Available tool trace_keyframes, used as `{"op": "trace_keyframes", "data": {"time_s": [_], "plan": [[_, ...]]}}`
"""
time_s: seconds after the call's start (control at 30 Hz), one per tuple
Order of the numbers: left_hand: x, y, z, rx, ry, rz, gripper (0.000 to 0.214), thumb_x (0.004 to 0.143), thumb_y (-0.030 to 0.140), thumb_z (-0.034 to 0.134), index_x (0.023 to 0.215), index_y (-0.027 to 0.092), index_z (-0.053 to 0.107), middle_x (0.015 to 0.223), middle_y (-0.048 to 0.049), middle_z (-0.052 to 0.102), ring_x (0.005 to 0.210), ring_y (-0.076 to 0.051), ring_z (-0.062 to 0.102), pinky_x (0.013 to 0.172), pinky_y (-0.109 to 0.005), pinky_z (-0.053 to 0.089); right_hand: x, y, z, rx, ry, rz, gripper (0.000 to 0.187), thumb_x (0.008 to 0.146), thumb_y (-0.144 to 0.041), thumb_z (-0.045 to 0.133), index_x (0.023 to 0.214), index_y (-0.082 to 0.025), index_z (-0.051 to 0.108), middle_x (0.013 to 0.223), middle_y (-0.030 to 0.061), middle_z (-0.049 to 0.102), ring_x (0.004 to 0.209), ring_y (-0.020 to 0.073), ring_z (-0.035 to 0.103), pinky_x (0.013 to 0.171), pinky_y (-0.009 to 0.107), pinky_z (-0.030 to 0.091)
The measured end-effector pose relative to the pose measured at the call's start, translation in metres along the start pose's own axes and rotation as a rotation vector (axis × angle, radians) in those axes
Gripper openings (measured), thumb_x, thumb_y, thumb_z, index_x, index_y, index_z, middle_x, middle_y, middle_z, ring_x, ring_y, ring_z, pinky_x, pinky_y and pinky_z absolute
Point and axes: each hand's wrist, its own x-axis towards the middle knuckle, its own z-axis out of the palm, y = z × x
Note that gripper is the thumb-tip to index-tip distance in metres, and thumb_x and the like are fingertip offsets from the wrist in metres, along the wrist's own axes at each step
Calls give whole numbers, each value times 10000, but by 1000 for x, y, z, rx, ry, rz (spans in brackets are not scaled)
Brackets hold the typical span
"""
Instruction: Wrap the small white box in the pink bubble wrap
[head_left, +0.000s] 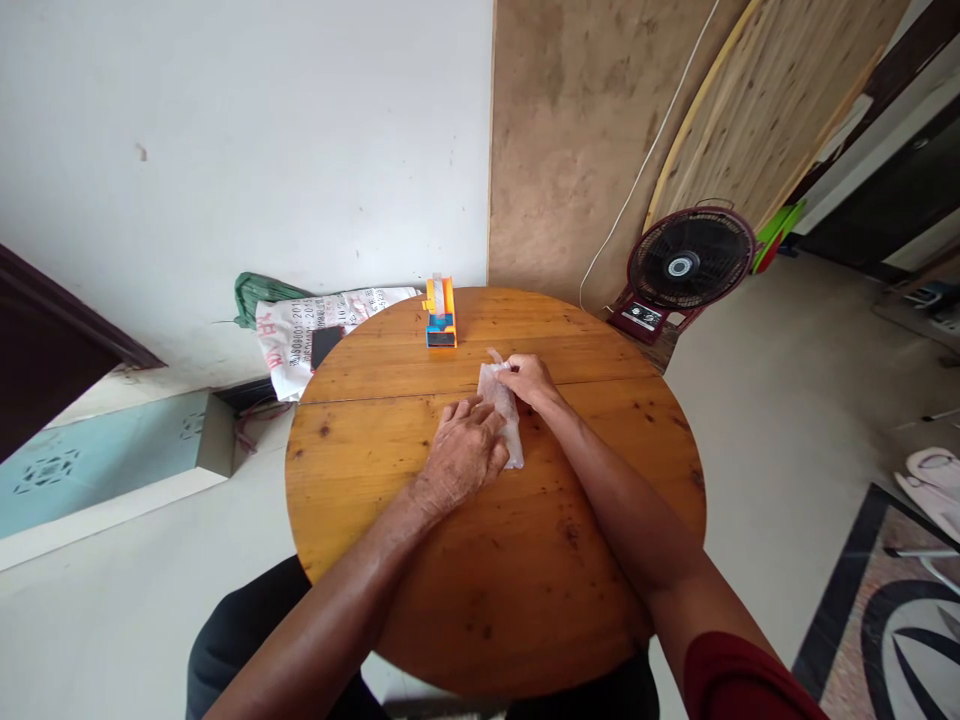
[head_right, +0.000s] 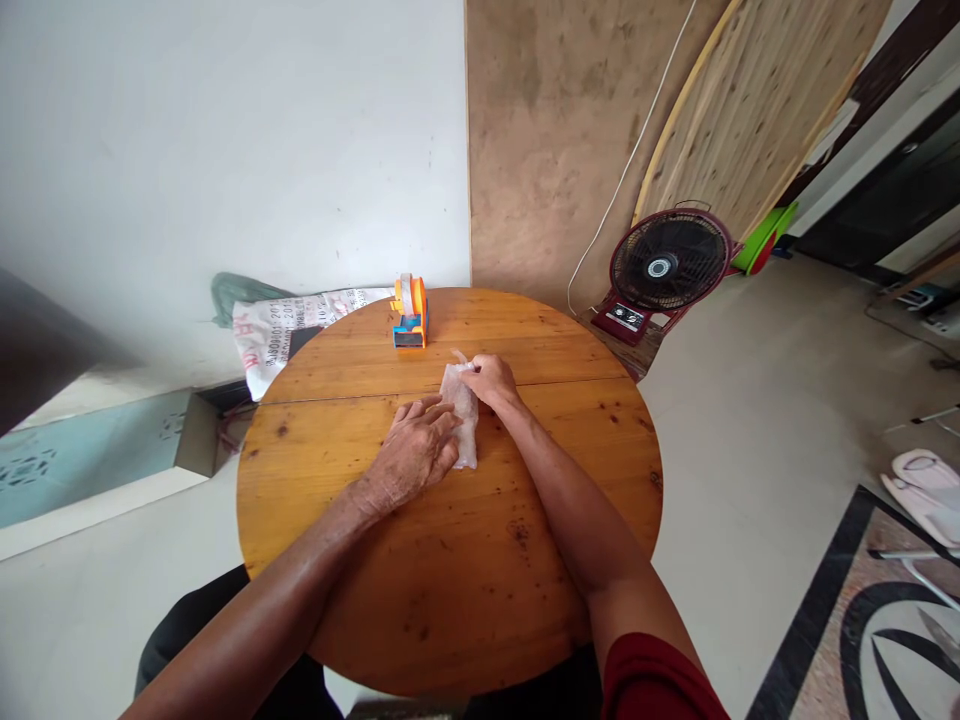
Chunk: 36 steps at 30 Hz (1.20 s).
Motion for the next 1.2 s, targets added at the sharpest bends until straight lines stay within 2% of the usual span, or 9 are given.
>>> {"op": "trace_keyframes", "data": {"time_s": [0.33, 0.5, 0.7, 0.87, 1.0, 1.2], "plan": [[0, 0, 2, -8, 18, -34, 280, 847, 180, 518, 1073, 183, 682, 1189, -103, 677, 1231, -300, 505, 1024, -449, 372, 2, 4, 2, 92, 1, 7, 183, 664, -321, 608, 554, -195, 533, 519, -60, 449, 544, 107, 401, 502, 243, 251], [-1, 0, 3, -23, 21, -57, 274, 849, 176, 530, 1070, 206, 688, 1188, -89, 682, 1202, -282, 521, 1018, -438, 373, -1, 1, -2, 186, -5, 30, 189, 669, -361, 600, 600, -199, 531, 546, -63, 457, 557, 106, 427, 497, 218, 301], [0, 1, 2, -16, -8, -89, 287, 857, 188, 534, 1097, 215, 689, 1151, -82, 697, 1174, -283, 541, 983, -430, 386, -10, -16, -15, 651, -174, 193, 215, 629, -344, 674, 686, -204, 522, 671, -34, 593, 602, 130, 555, 541, 232, 439], [-1, 4, -1, 2, -25, -118, 295, 865, 209, 537, 1106, 211, 707, 1131, -93, 679, 1105, -289, 551, 957, -432, 394, -18, -27, -25, 773, -278, 259, 268, 649, -347, 729, 753, -198, 532, 731, -4, 657, 618, 132, 597, 601, 250, 483], [-2, 5, -3, 43, -10, -178, 296, 870, 278, 562, 1107, 240, 734, 1120, -122, 630, 1051, -310, 530, 905, -443, 409, -32, -35, -35, 792, -318, 238, 303, 673, -389, 735, 799, -204, 532, 748, -3, 653, 647, 139, 609, 625, 254, 497], [-2, 3, 1, 17, 13, -216, 285, 868, 292, 579, 1096, 231, 739, 1060, -115, 592, 1019, -274, 530, 934, -404, 420, -55, -45, -38, 842, -270, 178, 299, 698, -384, 735, 755, -203, 504, 723, -37, 620, 647, 124, 598, 639, 245, 480]]}}
